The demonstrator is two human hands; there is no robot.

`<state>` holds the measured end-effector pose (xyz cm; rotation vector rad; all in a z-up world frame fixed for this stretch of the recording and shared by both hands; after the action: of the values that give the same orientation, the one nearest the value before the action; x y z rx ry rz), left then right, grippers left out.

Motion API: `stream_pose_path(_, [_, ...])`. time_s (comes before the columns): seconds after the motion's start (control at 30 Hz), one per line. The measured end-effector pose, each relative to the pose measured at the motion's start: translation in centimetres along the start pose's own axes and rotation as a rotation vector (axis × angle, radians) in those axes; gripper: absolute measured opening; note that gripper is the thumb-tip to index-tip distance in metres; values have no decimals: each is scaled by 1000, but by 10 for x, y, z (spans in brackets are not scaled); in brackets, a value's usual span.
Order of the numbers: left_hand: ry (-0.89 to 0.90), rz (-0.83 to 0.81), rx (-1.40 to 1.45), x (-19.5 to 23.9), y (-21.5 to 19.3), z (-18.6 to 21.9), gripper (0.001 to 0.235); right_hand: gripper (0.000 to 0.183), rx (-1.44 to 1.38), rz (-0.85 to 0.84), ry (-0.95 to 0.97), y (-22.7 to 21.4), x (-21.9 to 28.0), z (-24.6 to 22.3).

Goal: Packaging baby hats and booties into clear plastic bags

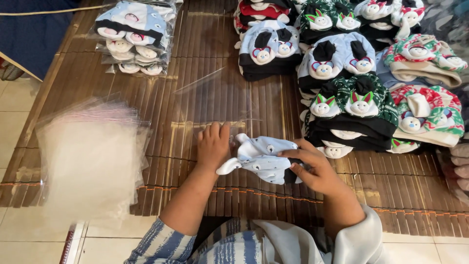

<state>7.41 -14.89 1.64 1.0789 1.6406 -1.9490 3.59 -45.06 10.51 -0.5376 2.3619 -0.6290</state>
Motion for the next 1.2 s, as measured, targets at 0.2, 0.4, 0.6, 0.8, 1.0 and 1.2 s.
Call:
stream_pose_path(0.2, [26, 99, -46, -2, 1, 4, 17, 31, -8, 47, -3, 3, -5, -2])
stream_pose_path(0.4, [41, 132, -13, -10, -12, 15, 19, 26, -15, 63, 58, 8, -3, 13])
stream_pose_path(0.6, [-64, -203, 234, -6, -29, 18, 67, 30, 187, 161, 140, 4, -8, 0])
stream_pose_path(0.8, [-70, -193, 329, -10, -33, 18, 56, 30, 315, 239, 154, 9, -10, -4])
stream_pose_path(1.0, [-1, -93, 230, -16, -46, 34, 53, 33, 483, 228, 257, 25, -7, -11])
stream_pose_path(1.2, [-30, 77, 78, -16, -46, 47, 37, 37, 540, 180, 172, 44, -15, -32])
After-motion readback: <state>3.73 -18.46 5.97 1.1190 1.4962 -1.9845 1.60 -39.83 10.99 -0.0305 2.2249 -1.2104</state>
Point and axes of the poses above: each hand's wrist, its own x-axis away from the middle knuckle, its own y-axis out of the palm, z = x × y, the point moved 1 cm from there along -x, towards the middle knuckle, and after that the axes turned 10 degrees about x, right-handed, at the moved point
